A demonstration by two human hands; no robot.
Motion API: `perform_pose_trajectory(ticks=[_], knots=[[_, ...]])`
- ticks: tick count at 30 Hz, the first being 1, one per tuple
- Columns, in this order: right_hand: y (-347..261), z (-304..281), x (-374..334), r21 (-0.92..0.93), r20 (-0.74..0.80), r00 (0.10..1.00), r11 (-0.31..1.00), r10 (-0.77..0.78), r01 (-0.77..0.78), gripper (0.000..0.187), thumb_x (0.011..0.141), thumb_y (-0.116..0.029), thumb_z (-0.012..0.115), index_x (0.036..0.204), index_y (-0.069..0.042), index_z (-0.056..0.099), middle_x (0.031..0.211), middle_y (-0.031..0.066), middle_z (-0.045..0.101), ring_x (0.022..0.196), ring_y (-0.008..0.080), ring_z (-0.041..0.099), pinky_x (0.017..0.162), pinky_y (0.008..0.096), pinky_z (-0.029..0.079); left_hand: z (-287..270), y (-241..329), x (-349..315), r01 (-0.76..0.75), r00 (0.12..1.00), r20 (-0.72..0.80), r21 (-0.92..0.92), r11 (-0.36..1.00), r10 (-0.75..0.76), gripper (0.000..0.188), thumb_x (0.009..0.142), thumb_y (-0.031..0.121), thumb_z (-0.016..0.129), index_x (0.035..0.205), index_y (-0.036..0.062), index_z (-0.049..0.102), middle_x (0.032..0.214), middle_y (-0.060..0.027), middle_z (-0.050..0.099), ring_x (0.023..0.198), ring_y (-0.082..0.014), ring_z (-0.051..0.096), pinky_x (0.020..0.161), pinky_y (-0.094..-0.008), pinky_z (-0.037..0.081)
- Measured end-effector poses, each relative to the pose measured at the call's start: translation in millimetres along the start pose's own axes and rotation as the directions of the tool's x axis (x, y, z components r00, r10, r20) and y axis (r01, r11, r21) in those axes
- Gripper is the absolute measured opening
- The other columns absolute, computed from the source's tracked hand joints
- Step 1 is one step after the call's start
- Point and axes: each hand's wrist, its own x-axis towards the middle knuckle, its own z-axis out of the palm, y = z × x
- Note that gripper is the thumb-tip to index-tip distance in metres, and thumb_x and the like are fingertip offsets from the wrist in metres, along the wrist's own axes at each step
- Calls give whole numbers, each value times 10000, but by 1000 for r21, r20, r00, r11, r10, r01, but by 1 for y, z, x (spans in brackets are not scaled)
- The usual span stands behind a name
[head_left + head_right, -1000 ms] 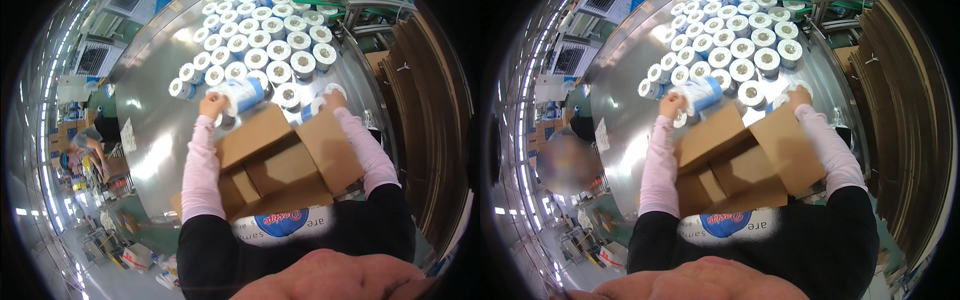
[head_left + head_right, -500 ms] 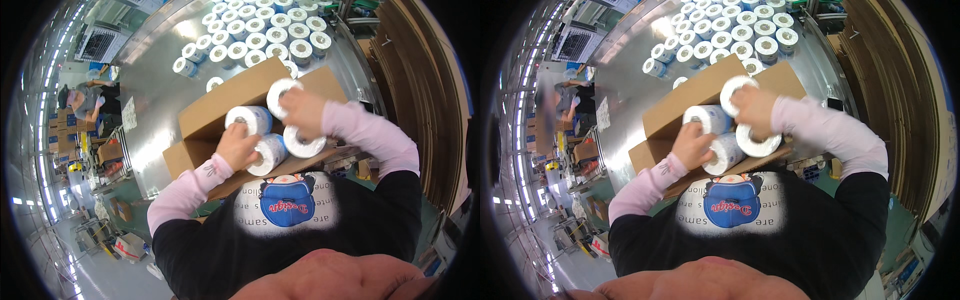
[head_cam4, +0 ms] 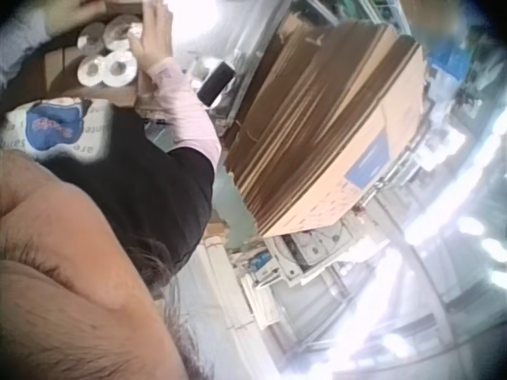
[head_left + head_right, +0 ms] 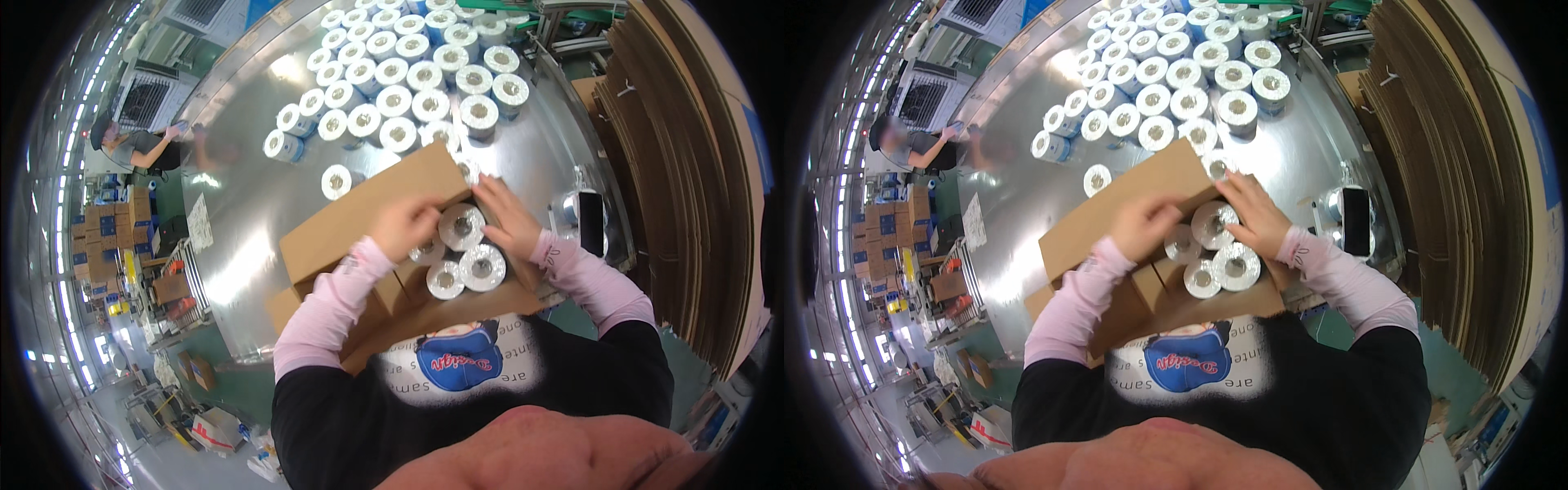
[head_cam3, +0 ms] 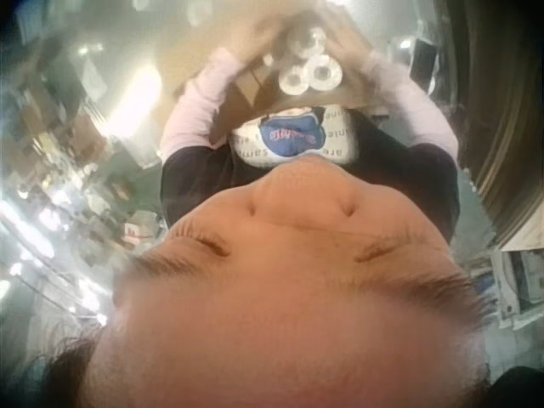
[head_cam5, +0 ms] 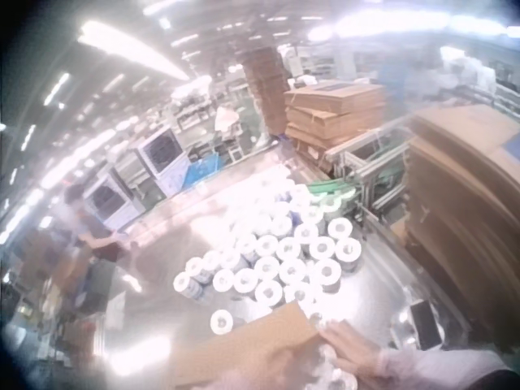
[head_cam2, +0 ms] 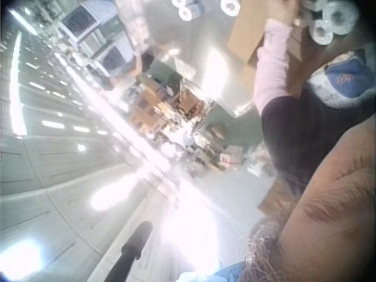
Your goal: The person places rolls of material into cardboard boxes by hand and folds the box flaps closed.
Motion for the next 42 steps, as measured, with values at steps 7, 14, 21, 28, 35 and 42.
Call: perform_pose_trajectory(ticks=[7,14,21,28,35,42], knots=[[137,-27,138,-316,-48,965,912,259,-260,554,814,-168,663,1349,-203,523,1473,154,364,1417,345,234,1124,479,253,-17,-114,173,-228,974,104,383,895,203,357,845,217,654,1194,143,637,1222,-149,588,1097,-327,565,957,-394,450],[215,-2,223,-766,316,805,636,503,-97,600,805,-239,680,1371,-304,492,1494,148,320,1428,298,228,1133,560,194,77,-123,199,-152,988,139,891,427,61,485,670,390,770,1126,276,650,1165,-179,477,1128,-357,470,879,-462,423],[196,10,197,-756,354,810,653,467,-46,407,751,-239,660,1143,-127,665,1287,172,510,1286,332,401,1097,488,238,72,-128,194,44,978,34,930,365,-206,400,671,366,766,1047,250,694,1137,-127,526,1132,-322,484,893,-464,392],[142,40,57,-727,337,820,682,462,-85,338,800,-215,645,1116,-96,670,1210,130,577,1206,279,495,1092,489,284,27,-136,175,213,939,-30,833,510,-342,439,725,382,711,1117,185,692,1169,-146,615,1128,-296,563,967,-413,425],[117,28,-33,-519,219,811,769,542,-374,325,805,-189,651,1113,-87,667,1190,114,595,1166,255,521,1059,460,326,-78,-126,135,-18,922,-337,-535,845,-193,414,794,242,642,1151,36,605,1098,-121,661,995,-212,644,814,-335,511],[135,-17,5,148,-44,795,791,605,-594,313,810,-164,657,1110,-78,665,1169,99,612,1126,231,546,1027,432,369,-89,14,-28,-239,967,-217,-954,179,136,506,924,237,584,1369,45,439,1296,-107,577,1124,-229,603,923,-371,510]])
